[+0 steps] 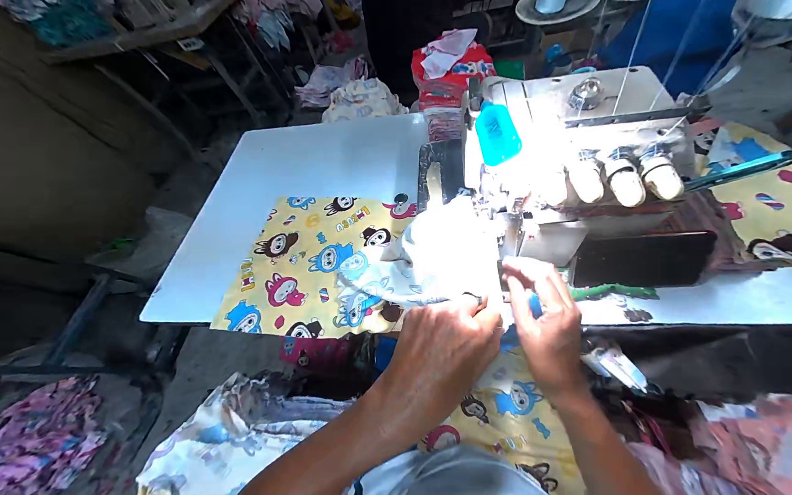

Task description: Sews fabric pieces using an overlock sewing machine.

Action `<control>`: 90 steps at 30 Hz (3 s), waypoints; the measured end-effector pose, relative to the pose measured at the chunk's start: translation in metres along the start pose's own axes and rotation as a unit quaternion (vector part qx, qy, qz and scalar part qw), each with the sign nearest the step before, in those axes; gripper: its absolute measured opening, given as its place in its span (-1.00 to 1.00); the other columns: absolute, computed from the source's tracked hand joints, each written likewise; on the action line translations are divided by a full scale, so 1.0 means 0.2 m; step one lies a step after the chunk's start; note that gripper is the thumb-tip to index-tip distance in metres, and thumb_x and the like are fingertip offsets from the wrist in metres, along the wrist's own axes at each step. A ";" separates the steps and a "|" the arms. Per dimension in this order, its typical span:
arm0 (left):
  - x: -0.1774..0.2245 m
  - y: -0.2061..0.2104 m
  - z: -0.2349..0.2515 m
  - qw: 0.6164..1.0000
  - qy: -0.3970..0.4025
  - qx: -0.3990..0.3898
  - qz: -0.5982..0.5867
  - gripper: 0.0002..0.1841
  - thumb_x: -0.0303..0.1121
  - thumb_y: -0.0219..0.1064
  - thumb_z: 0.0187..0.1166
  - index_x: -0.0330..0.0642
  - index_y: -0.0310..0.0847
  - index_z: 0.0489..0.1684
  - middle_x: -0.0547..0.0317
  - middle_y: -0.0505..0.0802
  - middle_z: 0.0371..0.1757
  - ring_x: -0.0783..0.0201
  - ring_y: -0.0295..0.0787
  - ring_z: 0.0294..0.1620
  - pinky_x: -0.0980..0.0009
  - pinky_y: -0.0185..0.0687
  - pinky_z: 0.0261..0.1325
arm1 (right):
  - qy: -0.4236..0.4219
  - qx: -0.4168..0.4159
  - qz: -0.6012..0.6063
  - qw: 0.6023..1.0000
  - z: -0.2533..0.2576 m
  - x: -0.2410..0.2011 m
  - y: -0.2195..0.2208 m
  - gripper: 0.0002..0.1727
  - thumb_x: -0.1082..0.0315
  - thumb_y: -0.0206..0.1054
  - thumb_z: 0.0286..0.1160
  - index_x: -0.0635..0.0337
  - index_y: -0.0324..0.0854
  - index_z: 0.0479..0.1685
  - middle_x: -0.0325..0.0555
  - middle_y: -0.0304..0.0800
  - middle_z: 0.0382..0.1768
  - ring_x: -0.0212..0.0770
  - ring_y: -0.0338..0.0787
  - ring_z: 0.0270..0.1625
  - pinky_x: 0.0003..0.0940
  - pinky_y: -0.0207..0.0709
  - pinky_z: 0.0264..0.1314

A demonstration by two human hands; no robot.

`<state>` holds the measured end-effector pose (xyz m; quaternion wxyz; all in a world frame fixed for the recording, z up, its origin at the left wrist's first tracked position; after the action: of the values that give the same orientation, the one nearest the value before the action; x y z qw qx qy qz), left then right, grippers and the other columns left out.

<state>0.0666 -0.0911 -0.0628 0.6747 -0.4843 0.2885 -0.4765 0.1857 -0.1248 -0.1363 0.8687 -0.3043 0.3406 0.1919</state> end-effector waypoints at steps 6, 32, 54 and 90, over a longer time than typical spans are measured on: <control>-0.02 0.06 0.07 0.999 -0.026 -0.013 0.045 -0.80 -0.26 0.33 0.55 -0.12 0.85 -0.31 0.10 0.67 -0.59 0.13 0.65 -0.65 0.29 0.37 -0.68 | 0.047 -0.105 0.136 0.984 -0.26 -0.13 0.23 -0.81 0.45 0.38 0.34 0.42 0.73 -0.18 0.05 0.86 -0.27 -0.26 0.87 -0.12 -0.49 0.68 0.10; -0.62 -0.05 0.49 0.957 -0.055 -0.225 -0.174 -0.94 -0.40 0.46 0.51 -0.17 0.78 -0.31 0.32 0.74 -0.42 0.59 0.52 -0.46 0.59 0.43 -0.33 | 0.055 -0.105 0.145 0.982 -0.06 0.02 0.03 -0.72 0.39 0.25 0.67 0.28 0.81 0.14 -0.08 0.89 0.07 -0.39 0.85 0.17 -0.53 0.68 0.31; -0.40 -0.17 0.57 0.982 -0.001 -0.167 -0.092 -0.68 -0.21 0.42 0.58 -0.13 0.58 -0.61 0.35 0.49 -0.63 0.47 0.34 -0.55 0.43 0.18 -0.40 | 0.008 -0.102 0.163 0.981 0.08 -0.26 0.29 -0.46 0.36 0.30 0.66 0.41 0.46 0.58 0.24 0.56 0.51 -0.15 0.84 0.16 -0.32 0.77 0.09; -0.09 0.07 0.17 0.997 -0.037 0.017 0.071 -0.88 -0.38 0.39 0.52 -0.19 0.81 -0.34 0.07 0.66 -0.55 0.11 0.63 -0.61 0.29 0.33 -0.65 | -0.033 -0.205 0.192 0.959 -0.21 -0.26 0.31 -0.84 0.41 0.38 0.40 0.35 0.79 -0.24 0.05 0.87 -0.28 -0.17 0.86 -0.13 -0.36 0.68 0.04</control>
<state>0.0943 -0.0594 -0.0647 0.7256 -0.4682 0.2884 -0.4137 0.0951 -0.1133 -0.1490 0.7452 -0.3980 0.3171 0.4309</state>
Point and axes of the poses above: each hand's wrist, its own z-axis towards the middle knuckle, its own y-axis out of the palm, x = y × z, the point moved 8 cm from there along z, towards the middle knuckle
